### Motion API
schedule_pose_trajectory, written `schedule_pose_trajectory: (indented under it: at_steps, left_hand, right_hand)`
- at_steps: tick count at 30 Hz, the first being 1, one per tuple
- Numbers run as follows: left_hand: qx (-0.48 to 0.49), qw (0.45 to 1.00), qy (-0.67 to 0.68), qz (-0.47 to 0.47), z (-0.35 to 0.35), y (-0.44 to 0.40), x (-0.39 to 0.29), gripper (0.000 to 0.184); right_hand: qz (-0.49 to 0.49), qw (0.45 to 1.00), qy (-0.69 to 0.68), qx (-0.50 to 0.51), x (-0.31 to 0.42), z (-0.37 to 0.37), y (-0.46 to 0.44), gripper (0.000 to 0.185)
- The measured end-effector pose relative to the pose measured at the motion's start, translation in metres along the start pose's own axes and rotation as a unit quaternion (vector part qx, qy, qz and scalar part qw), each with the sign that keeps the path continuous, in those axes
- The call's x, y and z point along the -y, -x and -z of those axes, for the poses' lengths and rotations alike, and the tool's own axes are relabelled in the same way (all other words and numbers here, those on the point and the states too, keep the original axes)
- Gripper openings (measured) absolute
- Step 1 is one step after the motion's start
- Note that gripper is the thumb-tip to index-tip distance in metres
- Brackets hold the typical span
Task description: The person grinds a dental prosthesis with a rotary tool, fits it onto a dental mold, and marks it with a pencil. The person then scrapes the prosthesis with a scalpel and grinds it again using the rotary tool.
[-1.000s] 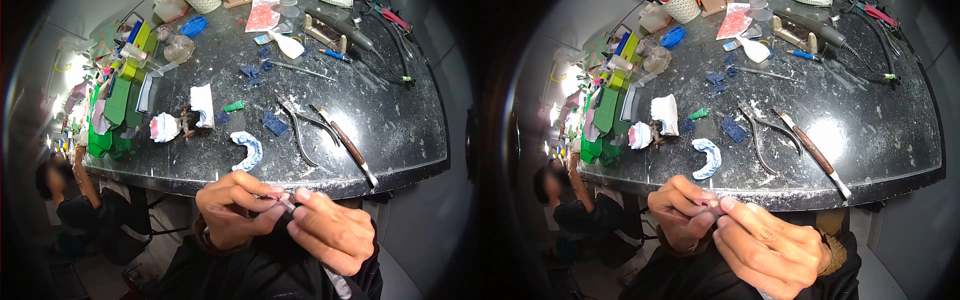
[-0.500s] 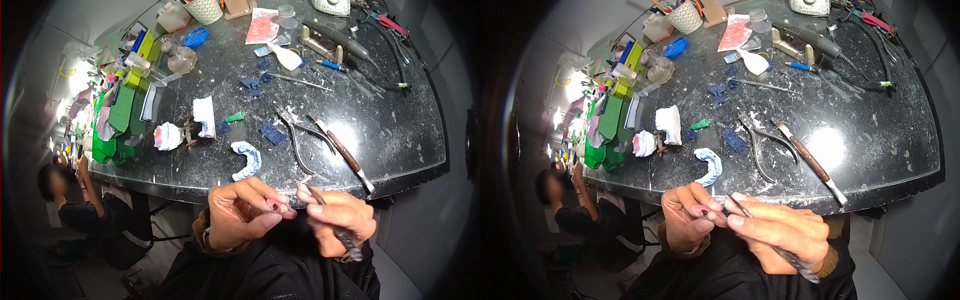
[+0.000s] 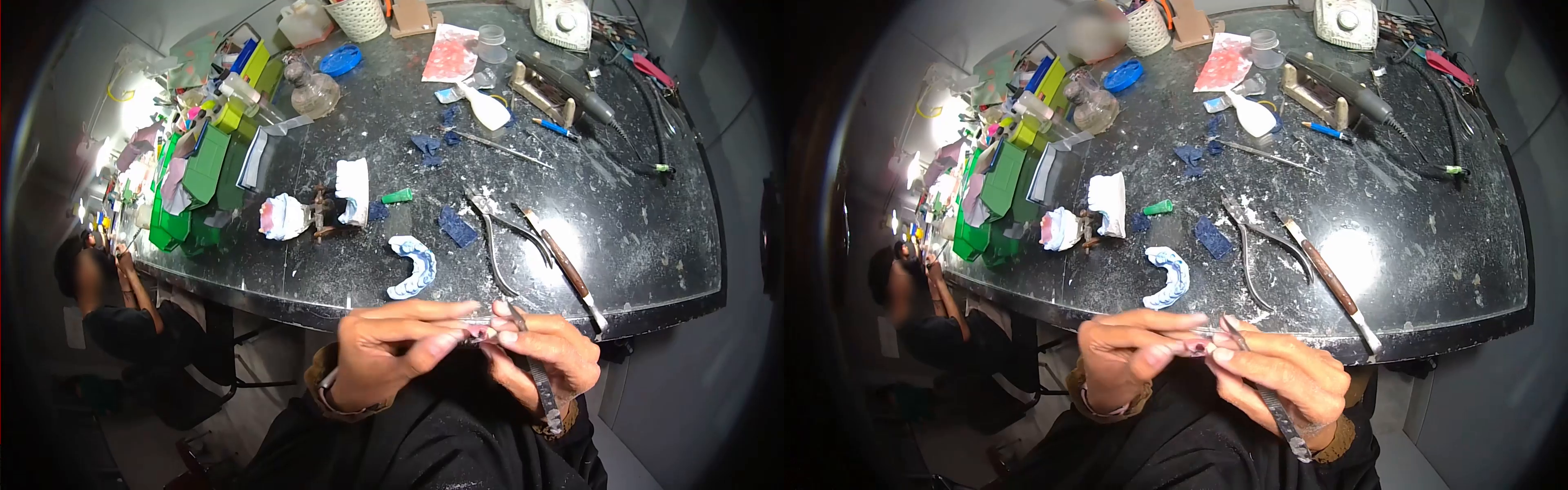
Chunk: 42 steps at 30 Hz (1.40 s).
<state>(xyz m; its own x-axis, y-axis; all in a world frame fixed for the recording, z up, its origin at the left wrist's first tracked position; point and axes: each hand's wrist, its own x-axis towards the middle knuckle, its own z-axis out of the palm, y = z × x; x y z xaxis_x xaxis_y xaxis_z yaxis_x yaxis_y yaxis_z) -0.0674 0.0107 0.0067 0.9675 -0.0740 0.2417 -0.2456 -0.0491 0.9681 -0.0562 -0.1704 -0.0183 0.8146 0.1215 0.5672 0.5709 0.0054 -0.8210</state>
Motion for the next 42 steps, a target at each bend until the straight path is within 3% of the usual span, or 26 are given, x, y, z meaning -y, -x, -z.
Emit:
schedule_pose_trajectory:
  at_steps: [3, 6, 7, 10, 11, 15, 19, 22, 27, 29, 31, 33, 38, 41, 42]
  left_hand:
    - [-0.082, 0.991, -0.098, -0.05, 0.024, 0.007, 0.007, 0.014]
    - [-0.142, 0.952, -0.271, 0.01, 0.02, -0.005, 0.001, 0.041]
    - [-0.089, 0.944, -0.317, 0.029, 0.026, -0.005, 0.006, 0.071]
    - [0.018, 0.9, -0.435, 0.006, 0.033, -0.016, 0.012, 0.076]
    - [0.02, 0.91, -0.414, 0.025, 0.034, -0.018, 0.016, 0.078]
    - [0.04, 0.903, -0.428, 0.025, 0.033, -0.024, 0.024, 0.068]
    - [-0.03, 0.978, -0.198, 0.063, 0.014, -0.015, 0.035, 0.054]
    - [-0.006, 0.991, -0.026, 0.133, 0.002, 0.003, 0.036, 0.058]
    - [0.04, 0.998, -0.021, 0.043, -0.007, 0.009, 0.036, 0.066]
    - [0.076, 0.984, -0.16, -0.019, -0.005, 0.004, 0.031, 0.07]
    - [0.086, 0.982, -0.167, -0.006, -0.006, 0.003, 0.022, 0.067]
    - [0.07, 0.993, -0.041, 0.085, -0.009, 0.011, 0.016, 0.056]
    - [0.038, 0.994, 0.102, 0.022, -0.01, 0.018, 0.029, 0.04]
    - [0.041, 0.999, 0.018, -0.024, -0.011, 0.013, 0.029, 0.032]
    - [0.037, 0.997, 0.065, -0.009, -0.011, 0.014, 0.028, 0.033]
  right_hand:
    - [-0.026, 0.999, -0.004, -0.026, -0.002, -0.001, 0.001, 0.031]
    - [-0.048, 0.998, -0.016, -0.036, -0.006, -0.002, 0.0, 0.032]
    - [-0.066, 0.997, -0.025, -0.042, -0.007, -0.004, 0.002, 0.032]
    - [-0.08, 0.996, -0.024, -0.032, -0.009, -0.007, 0.002, 0.032]
    - [-0.084, 0.996, -0.019, -0.025, -0.008, -0.007, 0.001, 0.032]
    - [-0.091, 0.996, -0.011, -0.009, -0.01, -0.009, -0.002, 0.031]
    - [-0.117, 0.993, -0.014, 0.013, -0.011, -0.015, -0.003, 0.031]
    - [-0.065, 0.998, 0.012, 0.019, -0.015, -0.021, -0.005, 0.034]
    - [-0.036, 0.999, 0.011, 0.029, -0.013, -0.022, -0.008, 0.038]
    - [-0.042, 0.999, 0.02, 0.012, -0.008, -0.021, -0.007, 0.034]
    - [-0.05, 0.998, 0.024, 0.006, -0.005, -0.02, -0.007, 0.034]
    - [-0.046, 0.999, 0.007, 0.0, -0.005, -0.022, -0.006, 0.033]
    - [-0.017, 1.0, 0.025, -0.007, 0.0, -0.026, 0.002, 0.03]
    - [0.003, 0.999, 0.045, -0.008, -0.001, -0.026, 0.007, 0.03]
    - [0.0, 0.999, 0.036, -0.005, 0.0, -0.027, 0.007, 0.031]
